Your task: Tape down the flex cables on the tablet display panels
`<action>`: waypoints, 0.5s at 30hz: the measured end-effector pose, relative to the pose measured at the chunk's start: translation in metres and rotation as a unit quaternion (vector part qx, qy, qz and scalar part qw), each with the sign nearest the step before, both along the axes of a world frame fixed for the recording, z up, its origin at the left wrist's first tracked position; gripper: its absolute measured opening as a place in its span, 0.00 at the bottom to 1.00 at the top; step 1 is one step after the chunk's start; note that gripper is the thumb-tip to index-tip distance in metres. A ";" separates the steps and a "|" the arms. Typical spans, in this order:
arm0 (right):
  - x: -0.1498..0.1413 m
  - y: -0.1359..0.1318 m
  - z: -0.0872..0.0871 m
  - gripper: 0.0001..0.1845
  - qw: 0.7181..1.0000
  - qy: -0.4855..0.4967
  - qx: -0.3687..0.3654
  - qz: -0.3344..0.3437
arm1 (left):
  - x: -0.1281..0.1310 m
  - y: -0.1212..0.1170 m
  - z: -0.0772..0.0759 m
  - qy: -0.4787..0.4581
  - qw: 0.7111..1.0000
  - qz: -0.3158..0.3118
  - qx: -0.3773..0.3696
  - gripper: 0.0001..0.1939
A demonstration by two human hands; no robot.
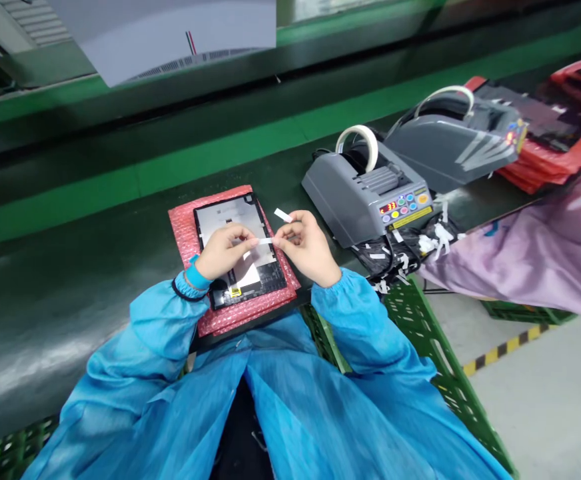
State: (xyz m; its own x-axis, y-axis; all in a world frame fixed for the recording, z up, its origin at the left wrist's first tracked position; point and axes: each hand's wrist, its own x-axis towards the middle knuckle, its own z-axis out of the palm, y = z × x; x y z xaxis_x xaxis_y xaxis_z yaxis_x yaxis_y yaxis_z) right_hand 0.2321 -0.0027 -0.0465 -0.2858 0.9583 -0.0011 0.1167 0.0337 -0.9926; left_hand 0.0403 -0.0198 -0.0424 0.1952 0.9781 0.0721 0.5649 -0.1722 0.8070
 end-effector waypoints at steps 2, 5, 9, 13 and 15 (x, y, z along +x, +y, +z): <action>-0.005 0.001 -0.001 0.27 1.000 0.002 -0.010 0.004 | 0.000 0.000 0.000 -0.001 1.000 0.003 -0.008 0.07; -0.009 0.005 -0.005 0.28 1.000 0.006 -0.020 0.009 | 0.000 0.001 0.000 0.005 0.999 0.011 -0.031 0.07; -0.011 0.014 -0.015 0.28 0.999 0.003 -0.041 0.002 | 0.006 0.006 -0.001 0.074 0.994 0.033 -0.070 0.07; -0.014 0.027 -0.029 0.27 0.996 -0.052 -0.072 -0.010 | 0.015 0.011 -0.004 0.209 0.974 0.057 -0.072 0.08; -0.015 0.032 -0.034 0.27 0.993 -0.084 -0.078 -0.012 | 0.019 0.013 -0.006 0.238 0.966 0.059 -0.077 0.09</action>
State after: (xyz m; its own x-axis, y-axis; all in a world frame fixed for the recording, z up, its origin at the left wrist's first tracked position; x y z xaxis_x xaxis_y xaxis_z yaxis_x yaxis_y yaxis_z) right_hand 0.2168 0.0293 -0.0803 -0.2458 0.9495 -0.1952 0.2795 -0.1234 -0.9522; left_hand 0.0588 -0.0068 -0.0480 0.0572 0.9876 -0.1459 0.8871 0.0168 0.4613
